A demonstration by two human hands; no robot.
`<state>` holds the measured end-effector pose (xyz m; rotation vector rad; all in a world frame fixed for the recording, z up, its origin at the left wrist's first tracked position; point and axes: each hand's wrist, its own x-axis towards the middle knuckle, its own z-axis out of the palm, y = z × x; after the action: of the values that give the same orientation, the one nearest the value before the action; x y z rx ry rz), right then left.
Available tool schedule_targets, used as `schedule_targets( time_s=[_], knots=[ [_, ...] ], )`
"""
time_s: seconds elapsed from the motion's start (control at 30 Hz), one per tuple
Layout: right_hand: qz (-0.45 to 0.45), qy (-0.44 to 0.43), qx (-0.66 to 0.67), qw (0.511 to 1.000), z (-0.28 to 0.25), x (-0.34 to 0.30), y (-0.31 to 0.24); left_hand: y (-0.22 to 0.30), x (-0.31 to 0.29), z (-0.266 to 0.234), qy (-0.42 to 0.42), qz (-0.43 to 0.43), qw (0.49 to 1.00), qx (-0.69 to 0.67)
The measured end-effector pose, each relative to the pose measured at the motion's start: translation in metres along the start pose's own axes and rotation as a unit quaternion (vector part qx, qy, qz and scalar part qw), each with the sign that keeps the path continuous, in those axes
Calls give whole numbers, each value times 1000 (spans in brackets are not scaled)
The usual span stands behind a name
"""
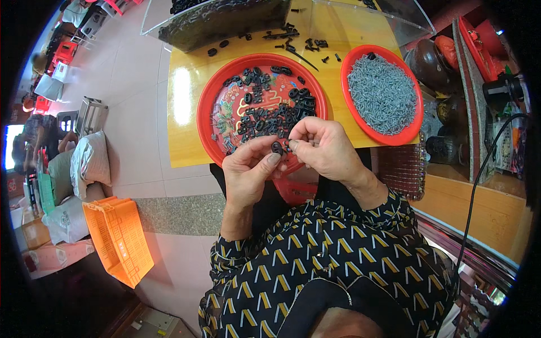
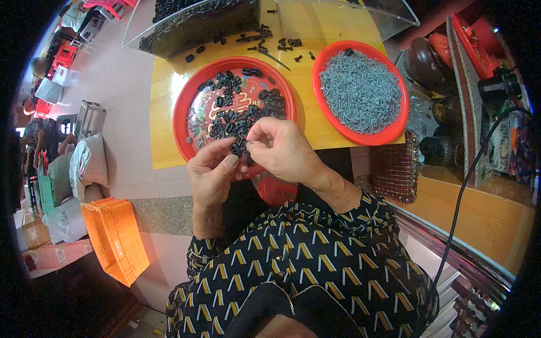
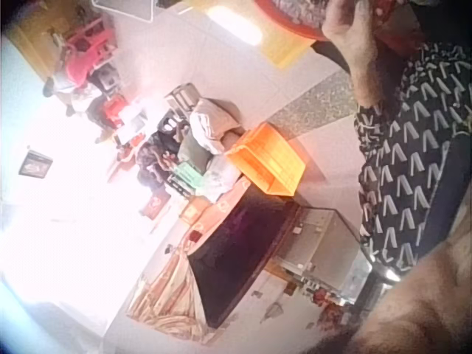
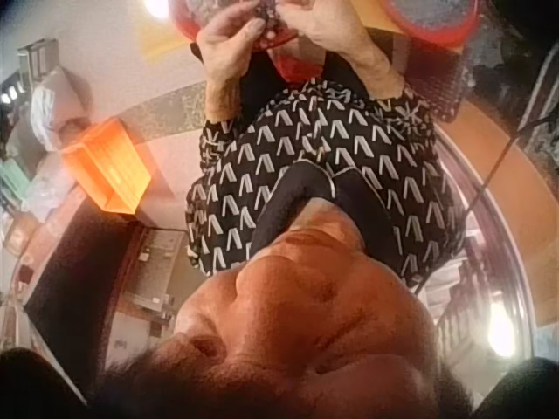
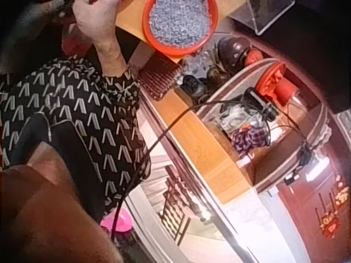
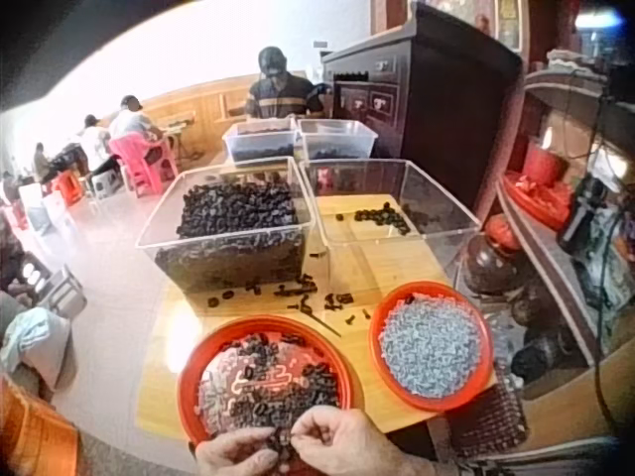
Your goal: The person assembles plastic fasteners by inserting small screws into clips by hand, then places components into a clear tray.
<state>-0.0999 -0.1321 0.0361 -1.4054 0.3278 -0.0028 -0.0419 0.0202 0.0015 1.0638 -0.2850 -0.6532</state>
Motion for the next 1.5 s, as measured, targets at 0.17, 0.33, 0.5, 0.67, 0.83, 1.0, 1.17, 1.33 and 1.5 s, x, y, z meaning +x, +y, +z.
schedule_targets(
  time_s=[0.17, 0.33, 0.5, 0.67, 0.83, 1.0, 1.17, 1.33, 1.5],
  knots=[
    [-5, -4, -33, 999, -2, 1, 1, 3, -1, 2, 10, -3, 998, 58],
    [-25, -2, -64, 998, -1, 1, 4, 3, -2, 6, 6, 10, 996, 91],
    [-3, -10, -30, 999, 1, 2, 3, 2, -2, 6, 4, 25, 996, 89],
    [53, -66, 72, 994, -5, 7, 2, -1, -1, 0, 0, 32, 998, 59],
    [62, -110, 138, 982, -12, 12, 16, -1, -1, 3, 9, 51, 997, 56],
    [65, -132, 179, 973, -10, 14, 18, 2, -2, 4, 6, 67, 993, 93],
    [57, -131, 189, 972, -9, 17, 22, 5, 0, 7, 20, 74, 985, 154],
    [36, -127, 207, 969, -8, 19, 27, 4, 1, 7, 33, 100, 972, 212],
    [32, -126, 194, 972, -7, 22, 23, 5, 3, 8, 36, 107, 967, 229]
  ],
)
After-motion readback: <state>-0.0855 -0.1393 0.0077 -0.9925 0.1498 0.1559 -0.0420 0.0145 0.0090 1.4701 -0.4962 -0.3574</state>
